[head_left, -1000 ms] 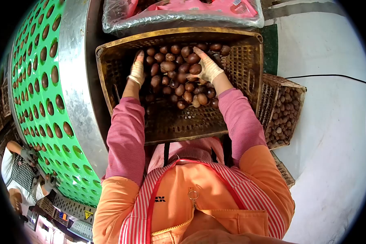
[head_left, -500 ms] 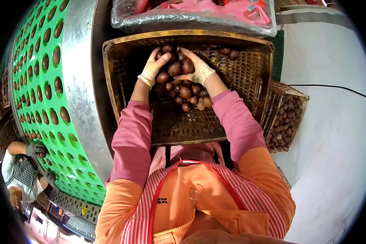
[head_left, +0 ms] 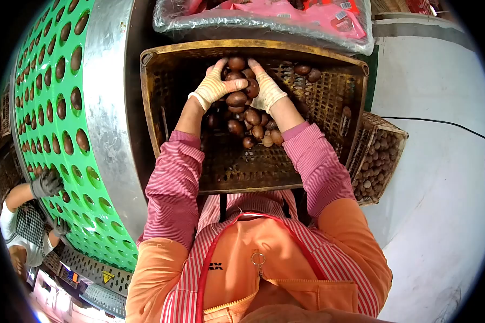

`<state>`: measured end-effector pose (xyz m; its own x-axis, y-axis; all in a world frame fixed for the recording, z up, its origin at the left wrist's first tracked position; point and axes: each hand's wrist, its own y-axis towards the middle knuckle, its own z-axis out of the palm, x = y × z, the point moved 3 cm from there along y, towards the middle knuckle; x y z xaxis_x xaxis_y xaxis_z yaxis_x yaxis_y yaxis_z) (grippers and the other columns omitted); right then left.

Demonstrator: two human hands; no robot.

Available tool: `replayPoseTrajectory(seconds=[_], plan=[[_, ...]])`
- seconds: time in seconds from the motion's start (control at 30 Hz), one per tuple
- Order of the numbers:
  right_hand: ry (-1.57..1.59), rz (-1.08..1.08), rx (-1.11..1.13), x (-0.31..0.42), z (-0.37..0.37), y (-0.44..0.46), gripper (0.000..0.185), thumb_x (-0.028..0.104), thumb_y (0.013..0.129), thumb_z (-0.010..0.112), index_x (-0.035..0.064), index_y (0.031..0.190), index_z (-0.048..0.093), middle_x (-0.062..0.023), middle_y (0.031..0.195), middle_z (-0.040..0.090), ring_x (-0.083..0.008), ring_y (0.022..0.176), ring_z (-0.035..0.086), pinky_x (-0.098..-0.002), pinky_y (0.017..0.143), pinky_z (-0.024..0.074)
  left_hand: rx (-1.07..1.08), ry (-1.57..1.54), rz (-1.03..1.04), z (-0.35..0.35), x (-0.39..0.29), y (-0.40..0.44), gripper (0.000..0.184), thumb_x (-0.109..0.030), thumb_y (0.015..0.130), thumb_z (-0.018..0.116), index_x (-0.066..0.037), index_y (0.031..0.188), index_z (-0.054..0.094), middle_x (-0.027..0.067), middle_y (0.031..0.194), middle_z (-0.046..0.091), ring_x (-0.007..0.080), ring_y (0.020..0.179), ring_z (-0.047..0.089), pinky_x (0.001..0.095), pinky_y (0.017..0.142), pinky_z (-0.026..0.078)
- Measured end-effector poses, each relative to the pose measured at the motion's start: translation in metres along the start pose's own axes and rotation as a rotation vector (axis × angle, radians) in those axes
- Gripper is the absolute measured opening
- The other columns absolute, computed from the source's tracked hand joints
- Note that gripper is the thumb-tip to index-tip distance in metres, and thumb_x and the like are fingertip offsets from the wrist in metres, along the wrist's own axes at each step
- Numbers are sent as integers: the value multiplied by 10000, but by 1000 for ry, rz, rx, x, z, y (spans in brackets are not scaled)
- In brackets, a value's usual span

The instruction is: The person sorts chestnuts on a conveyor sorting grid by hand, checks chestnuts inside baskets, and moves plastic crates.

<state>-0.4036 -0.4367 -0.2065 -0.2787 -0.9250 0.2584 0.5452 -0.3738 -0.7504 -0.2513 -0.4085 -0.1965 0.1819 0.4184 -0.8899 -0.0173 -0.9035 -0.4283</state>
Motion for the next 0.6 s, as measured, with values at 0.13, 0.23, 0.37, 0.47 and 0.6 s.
replayPoseTrajectory(seconds=[0.13,0.23,0.37,0.47,0.6], plan=[[41,-43,-15,3,5,-16,625,606,856,607,151,1270,499,-137,1132,582,-316,945,614,-538,759,557,17,201,123,7,-8,-12,1265,-480,503,918,-122,1507,237,244,1514,174,422,1361,319,466,1109,354],[41,-74,4,1,-10,-6,644,611,822,650,161,1262,510,-126,1140,588,-310,956,613,-544,772,550,58,281,198,15,-8,-15,1328,-442,466,935,-161,1523,181,248,1522,150,439,1374,292,473,1121,339],[8,-41,-66,6,-6,-13,644,616,810,660,162,1247,529,-137,1125,599,-309,962,606,-530,792,543,53,297,166,18,-16,-4,1283,-483,486,919,-126,1500,219,240,1483,278,404,1354,350,463,1101,362],[71,66,-69,4,-16,-1,665,635,792,659,168,1248,531,-132,1133,588,-319,1007,574,-519,765,534,-9,259,87,18,-21,3,1302,-548,490,912,-27,1473,235,244,1460,331,369,1340,377,446,1088,369],[21,-6,-8,3,-9,-13,647,619,805,644,177,1259,514,-111,1120,589,-307,953,597,-500,719,547,-32,267,141,24,-23,-5,1268,-498,470,929,-86,1470,268,245,1445,340,396,1318,399,466,1074,391]])
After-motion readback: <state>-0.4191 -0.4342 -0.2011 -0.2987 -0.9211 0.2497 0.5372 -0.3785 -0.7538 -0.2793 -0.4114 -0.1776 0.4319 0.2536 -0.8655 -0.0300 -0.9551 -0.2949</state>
